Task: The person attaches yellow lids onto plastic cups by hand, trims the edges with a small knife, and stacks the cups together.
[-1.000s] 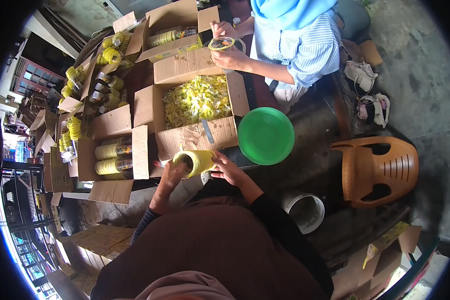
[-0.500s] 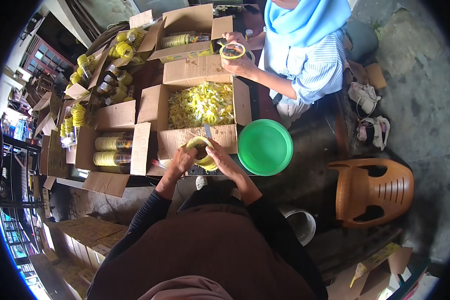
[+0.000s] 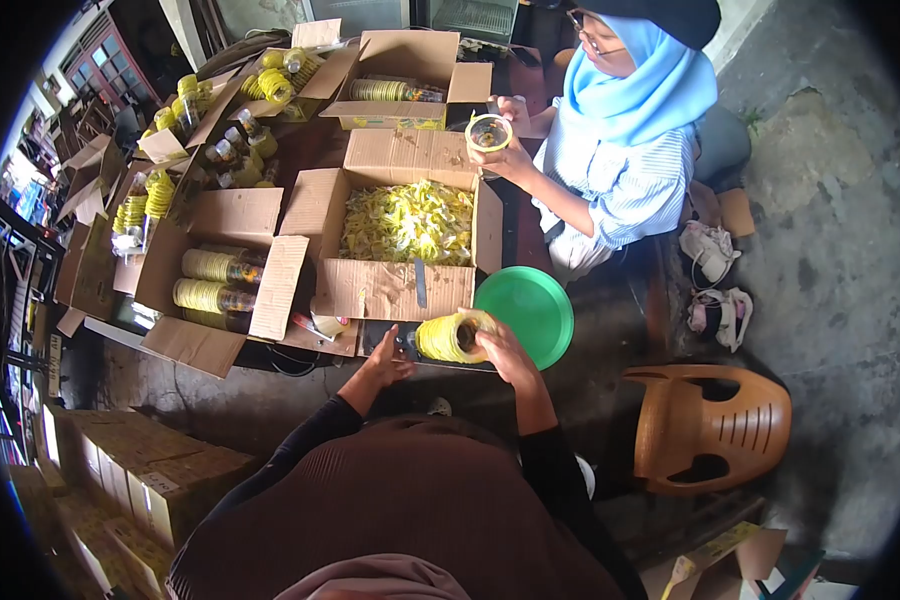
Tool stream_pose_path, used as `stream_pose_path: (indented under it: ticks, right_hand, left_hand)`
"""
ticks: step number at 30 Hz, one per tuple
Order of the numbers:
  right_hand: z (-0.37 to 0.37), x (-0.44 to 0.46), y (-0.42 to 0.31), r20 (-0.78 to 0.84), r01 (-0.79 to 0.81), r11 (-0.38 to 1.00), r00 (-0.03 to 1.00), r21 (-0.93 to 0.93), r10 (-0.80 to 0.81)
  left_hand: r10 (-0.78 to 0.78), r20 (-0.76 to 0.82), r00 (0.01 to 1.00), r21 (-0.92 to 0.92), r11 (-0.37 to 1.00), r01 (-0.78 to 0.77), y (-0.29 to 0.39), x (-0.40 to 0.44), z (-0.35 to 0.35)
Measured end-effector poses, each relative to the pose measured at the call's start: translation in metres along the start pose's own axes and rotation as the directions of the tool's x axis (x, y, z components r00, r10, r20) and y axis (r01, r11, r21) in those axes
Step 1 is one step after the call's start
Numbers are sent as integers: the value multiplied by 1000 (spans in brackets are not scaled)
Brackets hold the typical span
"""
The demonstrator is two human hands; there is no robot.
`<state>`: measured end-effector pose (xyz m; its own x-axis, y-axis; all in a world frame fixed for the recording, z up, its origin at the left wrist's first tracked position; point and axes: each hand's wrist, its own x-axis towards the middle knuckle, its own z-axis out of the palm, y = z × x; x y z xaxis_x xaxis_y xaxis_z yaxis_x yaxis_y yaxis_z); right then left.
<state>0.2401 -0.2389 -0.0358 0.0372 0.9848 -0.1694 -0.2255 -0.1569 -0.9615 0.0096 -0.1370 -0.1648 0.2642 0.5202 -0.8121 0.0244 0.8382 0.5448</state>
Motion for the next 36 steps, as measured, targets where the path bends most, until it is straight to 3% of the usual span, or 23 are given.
stream_pose_path:
  ticks: [1,2,3,5,6,9,11,13,14,17,19,22,23,26,31,36]
  right_hand:
    - [3,-7,0,2,-5,1000,1000,-11,5]
    - [7,-15,1,32,11,992,999,124,-15]
    - [13,-22,0,57,22,966,998,258,-38]
    - [15,-32,12,31,55,973,998,226,-63]
    - [17,-36,9,38,38,971,998,235,-49]
    - [21,-54,-3,35,-51,958,998,284,43]
    - [12,-64,-2,32,-110,943,994,315,106]
    - [-1,-75,10,5,-159,957,987,242,163]
    - [-3,-79,9,-49,-137,990,990,-35,136]
    - [15,-84,-20,-45,-204,977,979,-65,201]
    - [25,-83,-22,-66,-117,986,992,-122,110]
    - [57,-86,-46,-165,158,958,966,-241,-201]
    - [61,-86,-51,-157,167,956,965,-242,-208]
    - [81,-90,-76,-203,331,788,848,-518,-490]
    - [88,-103,-82,-296,315,772,792,-553,-535]
    - [92,-109,-75,-403,407,826,731,-391,-551]
  left_hand:
    - [-263,14,965,-151,953,262,-6,4,4]
    - [-328,202,923,-251,893,372,-11,7,1]
    - [-331,212,919,-257,889,380,-15,2,6]
    - [52,501,864,-425,884,194,-24,-8,19]
    - [143,492,859,-458,881,116,-27,-13,21]
    - [163,428,889,-588,797,137,-32,-18,21]
    - [249,379,891,-661,747,73,-42,-20,16]
    - [324,252,912,-721,691,-46,-27,-61,15]
    - [379,217,899,-742,663,-101,-2,-108,23]
    - [391,161,906,-729,666,-158,16,-115,26]
    - [482,226,846,-737,653,-175,43,-132,33]
    - [539,225,812,-692,675,-257,78,-150,44]
    - [548,222,807,-693,670,-265,88,-159,47]
    - [607,240,758,-615,699,-365,107,-182,59]
    - [593,269,759,-593,723,-355,110,-198,72]
    - [557,310,770,-614,736,-285,113,-214,82]
